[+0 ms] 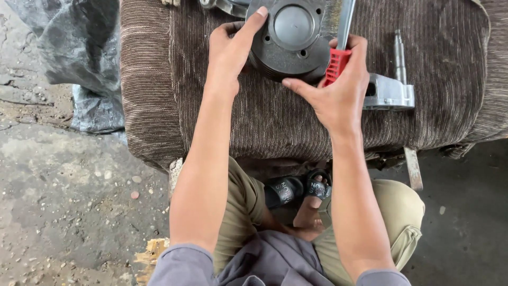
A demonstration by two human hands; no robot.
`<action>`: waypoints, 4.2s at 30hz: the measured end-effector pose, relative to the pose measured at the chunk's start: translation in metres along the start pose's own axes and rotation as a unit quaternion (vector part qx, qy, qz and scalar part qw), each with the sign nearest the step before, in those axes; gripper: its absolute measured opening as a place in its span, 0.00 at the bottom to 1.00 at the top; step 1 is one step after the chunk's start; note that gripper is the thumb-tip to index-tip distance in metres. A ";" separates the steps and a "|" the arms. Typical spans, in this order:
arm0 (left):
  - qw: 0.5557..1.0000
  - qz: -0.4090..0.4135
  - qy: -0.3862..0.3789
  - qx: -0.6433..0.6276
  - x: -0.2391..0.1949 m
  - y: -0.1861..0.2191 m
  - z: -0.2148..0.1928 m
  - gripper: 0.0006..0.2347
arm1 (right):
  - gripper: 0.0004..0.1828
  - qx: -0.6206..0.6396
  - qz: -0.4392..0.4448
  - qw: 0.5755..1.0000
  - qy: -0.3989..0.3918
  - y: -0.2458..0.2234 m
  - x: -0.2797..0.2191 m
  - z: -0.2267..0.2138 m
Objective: The person scrubs a circular metal part with a red-handled wire brush, focusing on the edges and central area. They rotate the part to access different sides and continue scrubbing the surface thoroughly.
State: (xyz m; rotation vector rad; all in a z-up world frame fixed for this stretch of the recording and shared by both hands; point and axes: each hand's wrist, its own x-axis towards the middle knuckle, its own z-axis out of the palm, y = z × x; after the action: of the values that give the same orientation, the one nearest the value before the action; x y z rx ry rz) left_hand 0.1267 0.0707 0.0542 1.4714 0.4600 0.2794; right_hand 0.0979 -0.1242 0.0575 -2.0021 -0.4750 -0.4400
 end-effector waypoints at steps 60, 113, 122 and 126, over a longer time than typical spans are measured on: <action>0.986 0.038 -0.013 0.159 -0.104 -0.025 -0.040 0.34 | 0.57 0.098 0.014 0.983 -0.155 0.020 -0.042 -0.051; 0.974 0.131 -0.101 0.157 -0.072 -0.014 -0.019 0.19 | 0.14 -0.059 0.172 0.979 0.094 0.032 -0.058 -0.105; 0.979 0.115 -0.111 0.130 -0.078 -0.017 -0.042 0.14 | 0.18 -0.163 0.184 0.956 0.159 0.106 -0.041 -0.094; 0.978 0.110 -0.118 0.134 -0.078 -0.015 -0.043 0.15 | 0.23 -0.098 0.282 0.942 0.154 0.101 -0.032 -0.094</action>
State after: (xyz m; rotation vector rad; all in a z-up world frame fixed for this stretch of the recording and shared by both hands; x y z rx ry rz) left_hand 0.0363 0.0720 0.0480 1.7999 0.1442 0.2190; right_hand 0.1113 -0.2565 0.0078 -2.0953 0.3508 -0.4360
